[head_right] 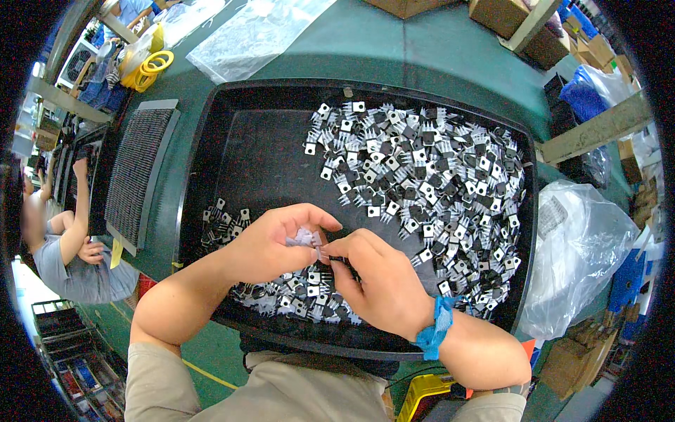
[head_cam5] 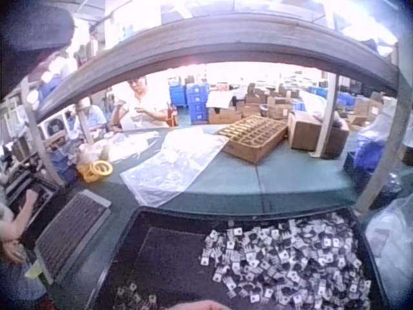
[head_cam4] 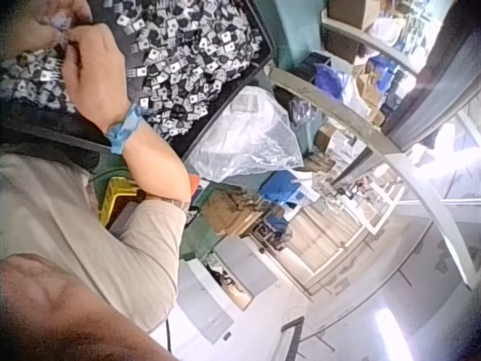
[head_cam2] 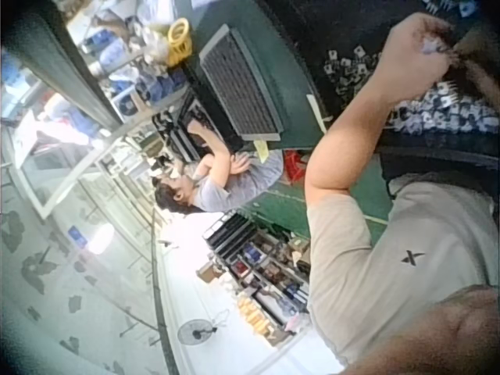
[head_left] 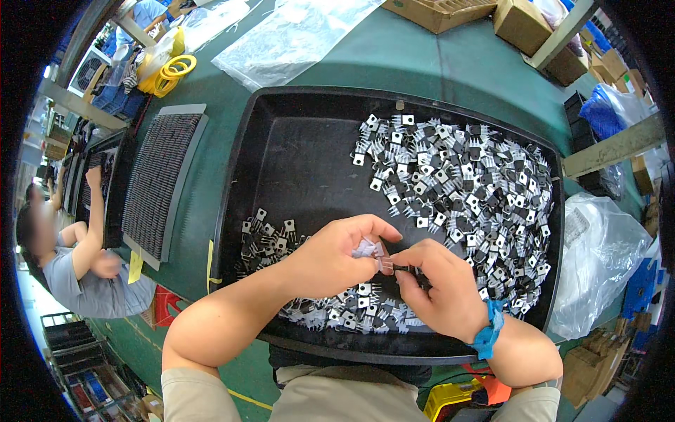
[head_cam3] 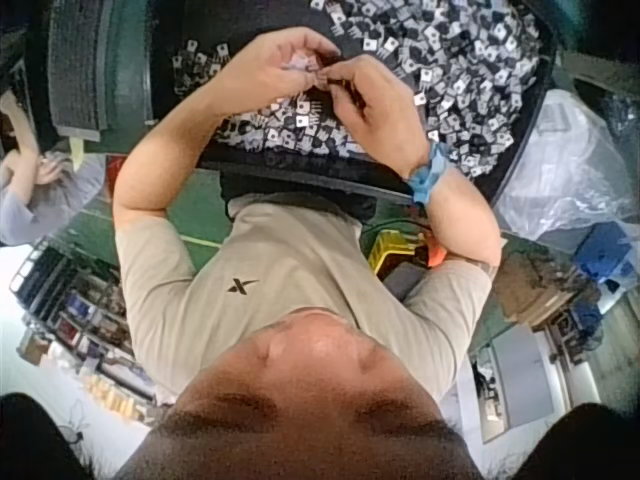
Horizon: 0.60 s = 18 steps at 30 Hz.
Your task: The person repeatedly picks up small black electronic components from a black tray and attaches a small white plastic piece to them by hand. The person handles the components one at a time, performing a repetitive assembly action throughout the clip.
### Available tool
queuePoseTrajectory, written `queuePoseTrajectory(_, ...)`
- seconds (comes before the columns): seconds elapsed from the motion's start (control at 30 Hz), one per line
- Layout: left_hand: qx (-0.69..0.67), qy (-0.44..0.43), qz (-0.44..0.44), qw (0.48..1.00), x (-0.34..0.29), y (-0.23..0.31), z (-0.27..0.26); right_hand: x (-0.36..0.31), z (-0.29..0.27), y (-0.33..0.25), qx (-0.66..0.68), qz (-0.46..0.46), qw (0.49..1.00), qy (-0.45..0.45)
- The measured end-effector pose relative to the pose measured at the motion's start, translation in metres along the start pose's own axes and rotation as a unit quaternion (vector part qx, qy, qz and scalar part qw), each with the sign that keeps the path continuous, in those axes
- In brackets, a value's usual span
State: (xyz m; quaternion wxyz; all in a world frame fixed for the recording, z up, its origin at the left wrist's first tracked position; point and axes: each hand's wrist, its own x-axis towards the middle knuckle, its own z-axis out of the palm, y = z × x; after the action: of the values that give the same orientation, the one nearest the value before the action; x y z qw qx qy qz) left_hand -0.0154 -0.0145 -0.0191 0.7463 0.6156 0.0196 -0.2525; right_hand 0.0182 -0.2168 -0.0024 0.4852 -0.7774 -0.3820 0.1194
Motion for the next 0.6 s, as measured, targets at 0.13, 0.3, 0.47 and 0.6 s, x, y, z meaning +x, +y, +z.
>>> queuePoseTrajectory(0.13,0.006,0.003,-0.007,1.0,-0.001,0.003,0.001,0.0,0.002,0.002,0.008,-0.006,1.0,-0.007)
queuePoseTrajectory(0.3,0.017,-0.01,-0.014,1.0,0.001,-0.002,-0.001,-0.002,0.004,0.005,0.005,-0.001,1.0,-0.023)
queuePoseTrajectory(0.47,0.028,-0.017,0.004,0.999,0.001,-0.009,-0.002,-0.001,0.003,0.003,0.014,0.017,0.998,-0.059)
queuePoseTrajectory(0.6,-0.04,0.002,-0.034,0.999,0.0,0.006,-0.004,0.0,-0.001,0.006,0.064,0.065,0.996,-0.011)
